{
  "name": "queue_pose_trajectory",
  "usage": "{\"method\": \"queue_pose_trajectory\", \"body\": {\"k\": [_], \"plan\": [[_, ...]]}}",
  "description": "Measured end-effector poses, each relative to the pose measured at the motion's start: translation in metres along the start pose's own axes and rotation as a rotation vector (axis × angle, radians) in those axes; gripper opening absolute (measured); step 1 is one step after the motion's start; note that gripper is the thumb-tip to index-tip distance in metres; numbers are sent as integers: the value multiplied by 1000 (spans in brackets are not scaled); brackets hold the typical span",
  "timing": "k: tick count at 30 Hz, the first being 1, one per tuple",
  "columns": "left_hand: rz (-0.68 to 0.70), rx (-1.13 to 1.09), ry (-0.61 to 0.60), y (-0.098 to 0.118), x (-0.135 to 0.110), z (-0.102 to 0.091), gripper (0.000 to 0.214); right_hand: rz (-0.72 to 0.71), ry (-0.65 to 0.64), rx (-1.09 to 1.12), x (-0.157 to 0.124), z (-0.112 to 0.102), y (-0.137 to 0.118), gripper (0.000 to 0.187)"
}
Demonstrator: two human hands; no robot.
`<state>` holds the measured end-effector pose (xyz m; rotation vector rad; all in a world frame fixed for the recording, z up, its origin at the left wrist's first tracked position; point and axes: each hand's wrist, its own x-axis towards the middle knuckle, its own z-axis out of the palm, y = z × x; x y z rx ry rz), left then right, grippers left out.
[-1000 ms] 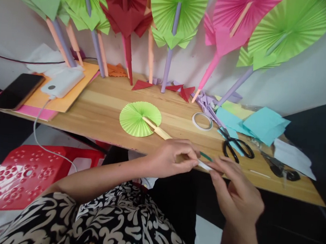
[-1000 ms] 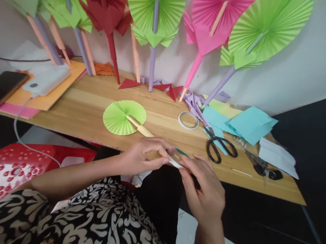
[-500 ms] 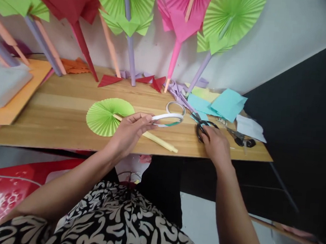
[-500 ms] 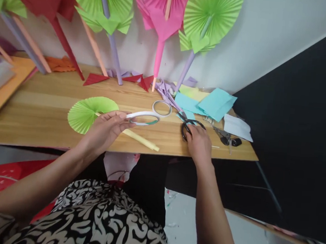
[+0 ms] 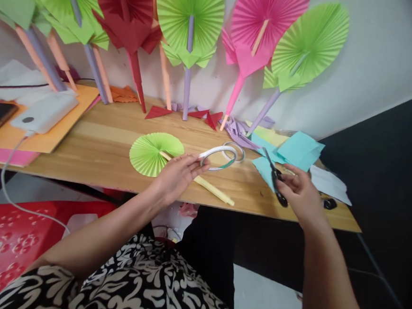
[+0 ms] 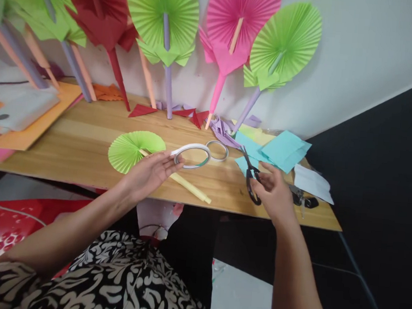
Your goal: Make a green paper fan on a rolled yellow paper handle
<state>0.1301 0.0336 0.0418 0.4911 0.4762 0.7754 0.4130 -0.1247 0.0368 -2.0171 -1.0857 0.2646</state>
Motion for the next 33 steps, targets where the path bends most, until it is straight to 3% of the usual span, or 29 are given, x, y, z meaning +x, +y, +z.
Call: {"method": "queue_pose_trajectory", "body": {"k": [2, 4, 9, 12, 21, 28, 33], "plan": [[-12, -11, 7, 1, 0, 1, 12, 97, -85, 390, -19, 2, -24, 63], [-18, -14, 4, 1, 0, 2, 12, 120, -271, 620, -39, 10, -50, 64], [18, -19, -30, -5, -2, 4, 13, 219, -623, 800, -69, 39, -90, 55], [33, -26, -28, -7, -6, 7, 14, 223, -727, 821, -72, 50, -96, 53], [32, -25, -78, -9, -14, 11, 12, 208, -695, 864, -76, 63, -97, 45], [-20, -82, -113, -8, -20, 11, 16, 351, -617, 1011, -88, 71, -102, 44], [-60, -112, -117, -7, -19, 12, 16, 376, -620, 1069, -93, 72, -106, 41]]}}
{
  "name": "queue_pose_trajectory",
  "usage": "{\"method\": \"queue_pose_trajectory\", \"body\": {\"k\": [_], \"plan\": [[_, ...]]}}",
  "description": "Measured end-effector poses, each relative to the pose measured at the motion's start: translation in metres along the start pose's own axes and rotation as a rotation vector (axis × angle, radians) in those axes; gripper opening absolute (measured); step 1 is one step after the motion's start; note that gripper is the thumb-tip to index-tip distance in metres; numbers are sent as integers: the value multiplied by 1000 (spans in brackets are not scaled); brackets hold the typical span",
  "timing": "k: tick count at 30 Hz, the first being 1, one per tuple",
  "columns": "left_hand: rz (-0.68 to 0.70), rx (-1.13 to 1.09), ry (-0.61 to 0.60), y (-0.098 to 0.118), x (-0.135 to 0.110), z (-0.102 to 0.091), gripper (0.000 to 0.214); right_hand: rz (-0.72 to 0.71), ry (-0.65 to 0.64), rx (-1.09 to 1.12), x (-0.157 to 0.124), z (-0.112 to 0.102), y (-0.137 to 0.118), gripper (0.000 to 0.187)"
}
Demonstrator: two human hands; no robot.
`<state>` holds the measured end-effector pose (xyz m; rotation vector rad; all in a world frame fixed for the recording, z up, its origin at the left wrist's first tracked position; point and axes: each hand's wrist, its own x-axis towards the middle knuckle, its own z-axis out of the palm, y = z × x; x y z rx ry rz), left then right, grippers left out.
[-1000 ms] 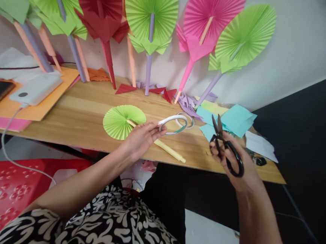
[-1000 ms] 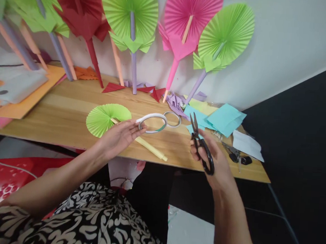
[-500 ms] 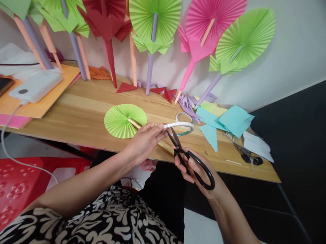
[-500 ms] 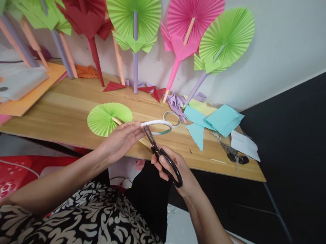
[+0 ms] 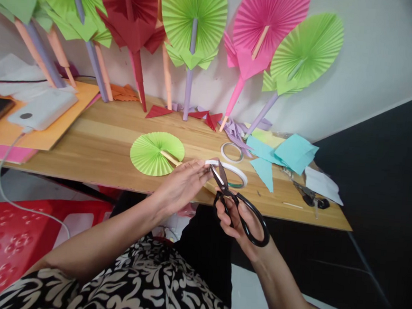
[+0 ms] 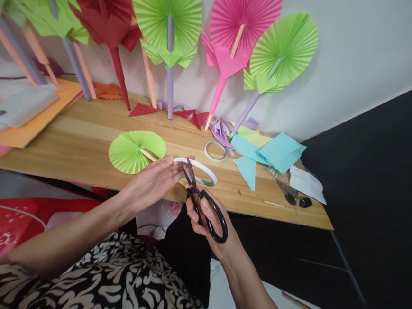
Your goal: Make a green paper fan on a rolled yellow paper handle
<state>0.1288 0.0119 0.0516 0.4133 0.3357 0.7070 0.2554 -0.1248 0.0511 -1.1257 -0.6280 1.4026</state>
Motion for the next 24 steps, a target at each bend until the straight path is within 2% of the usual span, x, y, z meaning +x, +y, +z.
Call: {"method": "queue_pose_trajectory", "body": {"k": [7, 12, 18, 24], "plan": [[69, -29, 87, -9, 4, 2, 15, 12, 26, 30, 1, 8, 5, 40], [82, -69, 121, -16, 6, 4, 14, -2, 82, 138, 5, 13, 11, 40], [39, -45, 120, -18, 2, 2, 13, -22, 149, 210, 4, 17, 16, 38], [49, 17, 111, -18, -7, 0, 16, -15, 123, 214, 3, 17, 13, 38]]}}
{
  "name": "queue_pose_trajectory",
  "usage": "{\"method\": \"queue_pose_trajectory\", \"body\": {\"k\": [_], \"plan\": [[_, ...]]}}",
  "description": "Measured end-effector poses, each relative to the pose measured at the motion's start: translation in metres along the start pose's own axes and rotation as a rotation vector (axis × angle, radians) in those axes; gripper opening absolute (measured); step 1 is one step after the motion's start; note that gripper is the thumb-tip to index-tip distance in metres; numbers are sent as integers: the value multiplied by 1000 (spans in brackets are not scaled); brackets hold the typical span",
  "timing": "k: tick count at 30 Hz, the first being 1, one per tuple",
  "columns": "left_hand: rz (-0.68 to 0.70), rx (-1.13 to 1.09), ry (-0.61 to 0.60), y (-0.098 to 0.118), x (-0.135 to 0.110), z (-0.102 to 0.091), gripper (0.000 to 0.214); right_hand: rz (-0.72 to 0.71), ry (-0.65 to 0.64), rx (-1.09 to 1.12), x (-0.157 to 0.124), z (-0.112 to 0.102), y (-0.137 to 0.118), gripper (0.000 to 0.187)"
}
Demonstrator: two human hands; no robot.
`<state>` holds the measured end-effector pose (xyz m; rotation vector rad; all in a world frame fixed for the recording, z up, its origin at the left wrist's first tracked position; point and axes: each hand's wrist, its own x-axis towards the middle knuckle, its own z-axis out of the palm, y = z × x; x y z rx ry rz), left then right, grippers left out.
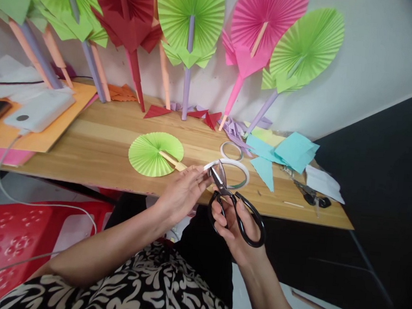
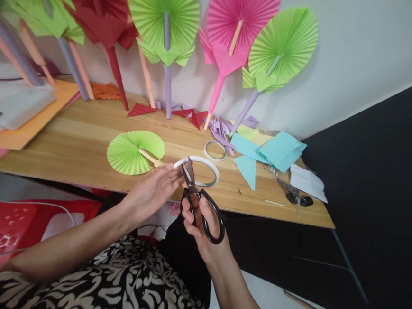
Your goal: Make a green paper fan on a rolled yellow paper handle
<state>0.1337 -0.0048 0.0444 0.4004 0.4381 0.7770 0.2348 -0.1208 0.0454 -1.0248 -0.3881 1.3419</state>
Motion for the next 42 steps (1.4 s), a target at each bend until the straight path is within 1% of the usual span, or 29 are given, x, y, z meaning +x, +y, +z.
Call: {"method": "queue_pose_trajectory", "body": {"k": [4, 6, 9, 11, 16, 21, 26, 31, 36, 39, 42], "plan": [[12, 80, -11, 8, -3, -8, 17, 74, -40, 3, -2, -3, -7, 39], [-22, 174, -35, 15, -4, -13, 17, 109, -61, -18, -4, -6, -12, 40], [-101, 319, -109, 25, -5, -19, 18, 147, -93, -47, -7, -10, -18, 38], [-130, 362, -133, 30, -6, -21, 19, 177, -111, -64, -6, -12, -22, 37], [-130, 337, -104, 36, -9, -19, 22, 218, -98, -89, 1, -16, -29, 41], [-106, 291, -121, 43, -8, -19, 21, 241, -109, -156, 4, -20, -33, 45], [-109, 312, -96, 50, -3, -20, 22, 196, -186, -191, 4, -19, -46, 44], [-128, 346, -96, 55, 3, -17, 25, 278, -276, -191, 14, -18, -53, 45], [-156, 378, -151, 55, 7, -15, 27, 315, -351, -153, 31, -20, -49, 44], [-164, 405, -182, 55, 7, -16, 28, 351, -353, -126, 37, -21, -48, 46], [-172, 420, -246, 56, 5, -20, 26, 354, -367, -97, 39, -20, -49, 46]]}}
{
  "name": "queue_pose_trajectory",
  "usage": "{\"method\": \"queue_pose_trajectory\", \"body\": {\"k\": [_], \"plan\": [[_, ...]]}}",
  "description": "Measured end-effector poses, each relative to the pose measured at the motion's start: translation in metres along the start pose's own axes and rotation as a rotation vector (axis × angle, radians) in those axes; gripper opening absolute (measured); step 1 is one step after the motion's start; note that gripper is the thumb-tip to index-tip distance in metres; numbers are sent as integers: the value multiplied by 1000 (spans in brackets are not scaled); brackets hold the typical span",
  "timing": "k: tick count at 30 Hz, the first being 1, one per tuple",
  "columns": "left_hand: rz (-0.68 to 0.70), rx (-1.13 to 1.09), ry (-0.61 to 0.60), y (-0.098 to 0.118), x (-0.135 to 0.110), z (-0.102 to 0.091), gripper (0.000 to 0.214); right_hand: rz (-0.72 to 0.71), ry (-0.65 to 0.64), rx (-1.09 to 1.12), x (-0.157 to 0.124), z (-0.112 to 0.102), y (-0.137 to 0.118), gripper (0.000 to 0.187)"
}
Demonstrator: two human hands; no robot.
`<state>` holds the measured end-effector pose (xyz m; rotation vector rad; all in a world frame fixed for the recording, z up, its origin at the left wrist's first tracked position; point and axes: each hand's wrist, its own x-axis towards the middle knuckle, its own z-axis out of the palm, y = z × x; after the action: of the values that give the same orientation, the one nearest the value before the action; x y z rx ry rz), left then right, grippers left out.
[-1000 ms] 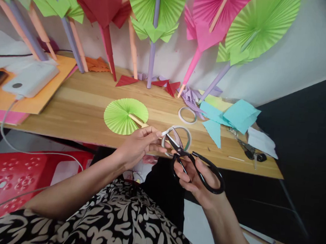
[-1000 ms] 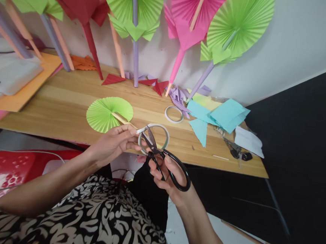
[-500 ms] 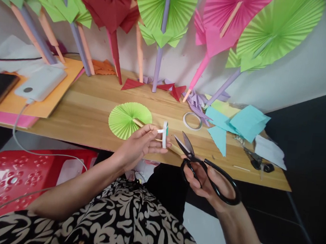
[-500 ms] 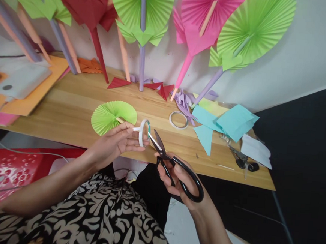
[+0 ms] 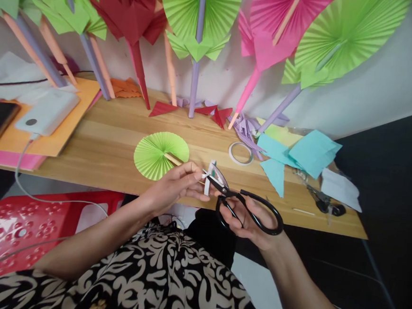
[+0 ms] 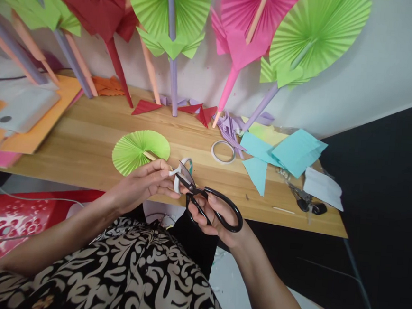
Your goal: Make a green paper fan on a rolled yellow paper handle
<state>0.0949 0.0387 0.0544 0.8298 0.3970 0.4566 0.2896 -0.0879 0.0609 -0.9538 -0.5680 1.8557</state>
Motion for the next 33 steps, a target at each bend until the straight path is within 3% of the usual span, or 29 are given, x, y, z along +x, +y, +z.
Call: {"method": "queue_pose_trajectory", "body": {"k": [9, 19, 33], "plan": [[-9, 62, -159, 0, -12, -5, 21, -18, -21, 97, -9, 5, 5, 45], [-2, 162, -100, -7, -21, -15, 27, -47, 48, 31, -13, 15, 8, 43], [72, 166, 31, -8, -26, -11, 27, -125, 123, 82, -7, 30, 20, 37]]}}
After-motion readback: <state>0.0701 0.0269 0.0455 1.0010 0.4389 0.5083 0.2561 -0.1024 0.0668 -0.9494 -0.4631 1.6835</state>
